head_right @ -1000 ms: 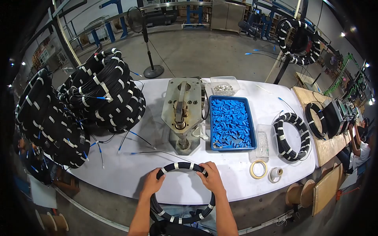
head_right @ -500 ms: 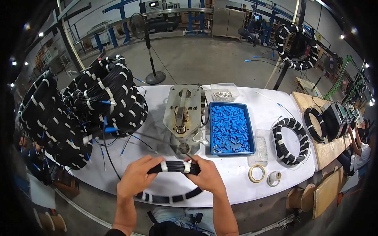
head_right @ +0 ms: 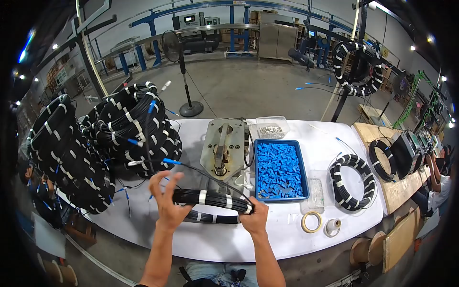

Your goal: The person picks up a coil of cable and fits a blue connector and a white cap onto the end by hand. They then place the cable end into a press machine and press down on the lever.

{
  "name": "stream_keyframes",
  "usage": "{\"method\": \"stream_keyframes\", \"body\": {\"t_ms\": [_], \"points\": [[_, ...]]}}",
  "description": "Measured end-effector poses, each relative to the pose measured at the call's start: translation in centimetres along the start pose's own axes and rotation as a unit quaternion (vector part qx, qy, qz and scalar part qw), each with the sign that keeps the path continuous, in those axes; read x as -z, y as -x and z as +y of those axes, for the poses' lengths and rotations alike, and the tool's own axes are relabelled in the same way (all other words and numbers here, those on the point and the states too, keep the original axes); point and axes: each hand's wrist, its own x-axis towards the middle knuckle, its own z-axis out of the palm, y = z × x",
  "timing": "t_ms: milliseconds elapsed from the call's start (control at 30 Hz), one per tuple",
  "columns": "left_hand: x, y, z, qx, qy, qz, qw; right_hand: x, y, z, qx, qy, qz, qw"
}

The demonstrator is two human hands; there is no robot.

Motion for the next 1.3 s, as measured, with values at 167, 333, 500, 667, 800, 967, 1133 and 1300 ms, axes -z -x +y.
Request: {"method": "stream_keyframes", "body": {"t_ms": [167, 333, 500, 667, 800, 967, 1133, 1300], "points": [[-0.7, 1.8, -0.8, 0.072, 0.033, 0.122, 0.989, 0.6, 0.3, 1.0, 0.021, -0.027, 0.001, 0.999], [0.5, 1.6, -1.8, 0.274, 0.373, -0.013, 0.887, 0.8, 0.1, 2.5, -0.021, -0.063, 0.019, 0.998], [-1.8, 3.1, -4.4, 0.223, 0.294, -0.093, 0.925, 1.4, 0.6, 4.3, -0.047, -0.079, 0.023, 0.995], [-1.7, 2.5, -4.4, 0.189, 0.256, -0.138, 0.938, 2.4, 0.5, 3.1, -0.079, -0.107, -0.009, 0.991], [-0.2, 2.8, -2.9, 0.154, 0.25, -0.151, 0.944, 3.2, 1.0, 1.7, -0.062, -0.14, -0.016, 0.988], [2.4, 3.1, -0.2, 0.191, 0.205, -0.223, 0.934, 4.1, 3.4, -0.1, -0.102, -0.116, 0.039, 0.987], [2.9, 2.9, 1.5, 0.155, 0.212, -0.243, 0.934, 4.5, 5.6, 1.9, -0.094, -0.082, 0.055, 0.991], [2.5, 2.3, 1.3, 0.062, 0.154, -0.262, 0.951, 5.3, 4.6, 0.4, -0.124, -0.061, -0.032, 0.99]]}}
